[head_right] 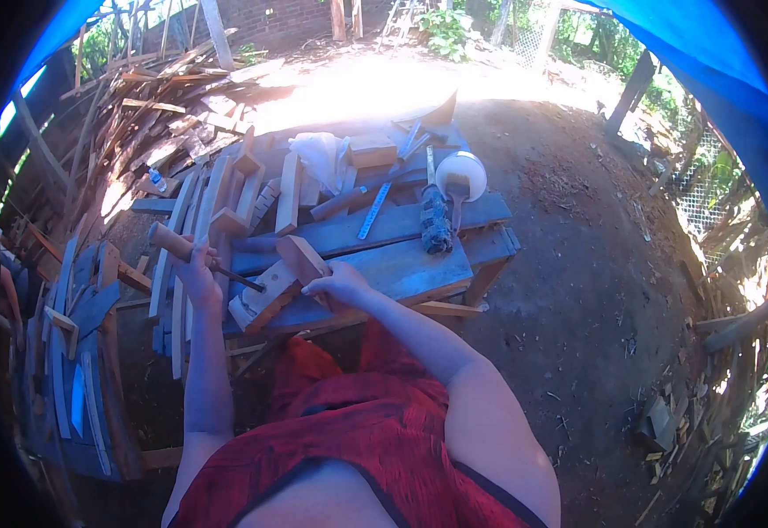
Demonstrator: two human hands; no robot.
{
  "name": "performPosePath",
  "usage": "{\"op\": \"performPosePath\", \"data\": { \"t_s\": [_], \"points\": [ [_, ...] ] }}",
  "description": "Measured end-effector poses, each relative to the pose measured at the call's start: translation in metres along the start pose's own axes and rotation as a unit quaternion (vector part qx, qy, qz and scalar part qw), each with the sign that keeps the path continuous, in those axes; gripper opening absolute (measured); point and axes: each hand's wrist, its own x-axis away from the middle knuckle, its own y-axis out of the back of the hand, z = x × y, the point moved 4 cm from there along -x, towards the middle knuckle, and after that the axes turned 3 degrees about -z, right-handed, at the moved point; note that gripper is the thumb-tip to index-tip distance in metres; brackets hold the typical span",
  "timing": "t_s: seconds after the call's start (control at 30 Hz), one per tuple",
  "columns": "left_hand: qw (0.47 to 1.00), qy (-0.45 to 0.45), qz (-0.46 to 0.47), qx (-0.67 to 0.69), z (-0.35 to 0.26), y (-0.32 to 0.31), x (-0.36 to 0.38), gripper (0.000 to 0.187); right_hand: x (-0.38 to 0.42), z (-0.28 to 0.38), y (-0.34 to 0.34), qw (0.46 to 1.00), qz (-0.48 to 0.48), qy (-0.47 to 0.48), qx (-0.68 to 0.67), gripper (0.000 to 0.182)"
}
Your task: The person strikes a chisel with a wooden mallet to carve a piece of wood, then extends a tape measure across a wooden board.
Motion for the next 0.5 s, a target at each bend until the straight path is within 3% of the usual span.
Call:
{"op": "performPosePath", "data": {
  "t_s": [0.13,0.37,0.47,0.5],
  "points": [
    [0.997,0.079,-0.011,0.025,0.007,0.003,-0.007,0.032,0.001,-0.004,0.002,1.0,-0.004,-0.009,-0.008,0.065],
    [0.998,0.02,-0.017,0.055,-0.006,-0.014,0.014,0.02,-0.002,-0.01,0.001,1.0,-0.012,-0.001,-0.012,0.062],
    [0.995,0.048,0.012,0.083,-0.007,-0.022,0.015,0.016,-0.003,-0.014,0.001,1.0,-0.014,-0.004,-0.022,0.067],
    [0.994,0.041,0.066,0.082,-0.009,-0.027,0.013,0.017,-0.002,-0.014,0.002,1.0,-0.015,0.0,-0.024,0.067]
  ]
}}
